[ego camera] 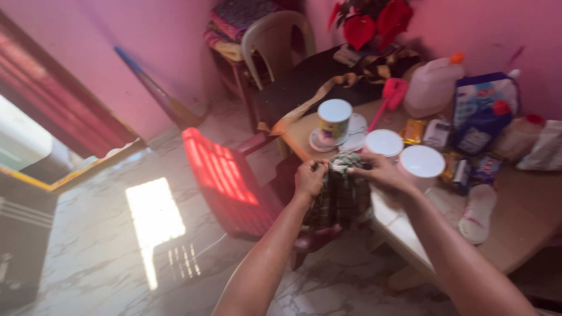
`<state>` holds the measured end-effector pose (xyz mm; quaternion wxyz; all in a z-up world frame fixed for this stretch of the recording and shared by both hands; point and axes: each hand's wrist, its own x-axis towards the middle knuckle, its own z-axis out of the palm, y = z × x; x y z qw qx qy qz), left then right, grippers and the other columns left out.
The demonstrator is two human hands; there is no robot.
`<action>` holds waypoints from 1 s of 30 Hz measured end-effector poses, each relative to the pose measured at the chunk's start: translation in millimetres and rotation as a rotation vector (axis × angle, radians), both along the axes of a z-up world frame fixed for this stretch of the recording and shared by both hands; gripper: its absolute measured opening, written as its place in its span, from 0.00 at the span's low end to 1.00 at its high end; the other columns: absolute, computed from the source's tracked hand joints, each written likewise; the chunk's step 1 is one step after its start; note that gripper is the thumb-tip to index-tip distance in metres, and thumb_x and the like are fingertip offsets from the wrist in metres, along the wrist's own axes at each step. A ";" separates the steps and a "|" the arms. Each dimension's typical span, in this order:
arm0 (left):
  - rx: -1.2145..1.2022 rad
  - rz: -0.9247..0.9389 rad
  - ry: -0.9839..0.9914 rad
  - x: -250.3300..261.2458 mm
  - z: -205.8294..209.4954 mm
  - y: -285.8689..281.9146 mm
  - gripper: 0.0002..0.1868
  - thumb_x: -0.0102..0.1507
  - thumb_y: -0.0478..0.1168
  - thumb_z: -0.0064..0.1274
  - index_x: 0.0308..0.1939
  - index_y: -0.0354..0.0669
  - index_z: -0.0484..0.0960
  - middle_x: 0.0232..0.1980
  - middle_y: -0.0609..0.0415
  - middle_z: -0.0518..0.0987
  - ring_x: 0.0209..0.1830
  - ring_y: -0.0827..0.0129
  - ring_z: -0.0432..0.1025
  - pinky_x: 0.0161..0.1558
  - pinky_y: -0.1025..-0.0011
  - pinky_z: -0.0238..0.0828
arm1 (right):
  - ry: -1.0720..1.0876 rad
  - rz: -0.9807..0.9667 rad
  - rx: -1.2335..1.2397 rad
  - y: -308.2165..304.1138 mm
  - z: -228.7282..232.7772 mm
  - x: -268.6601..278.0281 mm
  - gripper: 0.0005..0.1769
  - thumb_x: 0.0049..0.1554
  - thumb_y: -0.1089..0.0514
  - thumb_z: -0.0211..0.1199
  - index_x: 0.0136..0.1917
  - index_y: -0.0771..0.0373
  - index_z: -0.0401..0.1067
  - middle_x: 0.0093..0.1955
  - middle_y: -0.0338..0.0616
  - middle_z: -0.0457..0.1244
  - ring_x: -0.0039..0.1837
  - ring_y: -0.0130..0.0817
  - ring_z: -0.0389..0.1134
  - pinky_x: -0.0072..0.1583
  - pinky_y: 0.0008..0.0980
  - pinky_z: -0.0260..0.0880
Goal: The person wipes a white plastic cup and a small white saucer with a green plaid cloth on a cluttered table. The person handles the items one at a time, rotating them to wipe different sides, then places them back on the table.
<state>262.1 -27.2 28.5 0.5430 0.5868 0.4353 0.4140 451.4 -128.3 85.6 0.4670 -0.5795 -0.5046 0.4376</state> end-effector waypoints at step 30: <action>0.638 -0.309 0.621 249.0 -60.7 -82.7 0.51 0.47 0.40 0.74 0.71 0.47 0.64 0.72 0.35 0.61 0.73 0.41 0.56 0.69 0.50 0.56 | -1.097 -0.311 -0.459 -148.3 -196.2 185.3 0.31 0.47 0.49 0.70 0.65 0.48 0.72 0.61 0.46 0.60 0.64 0.44 0.65 0.61 0.47 0.69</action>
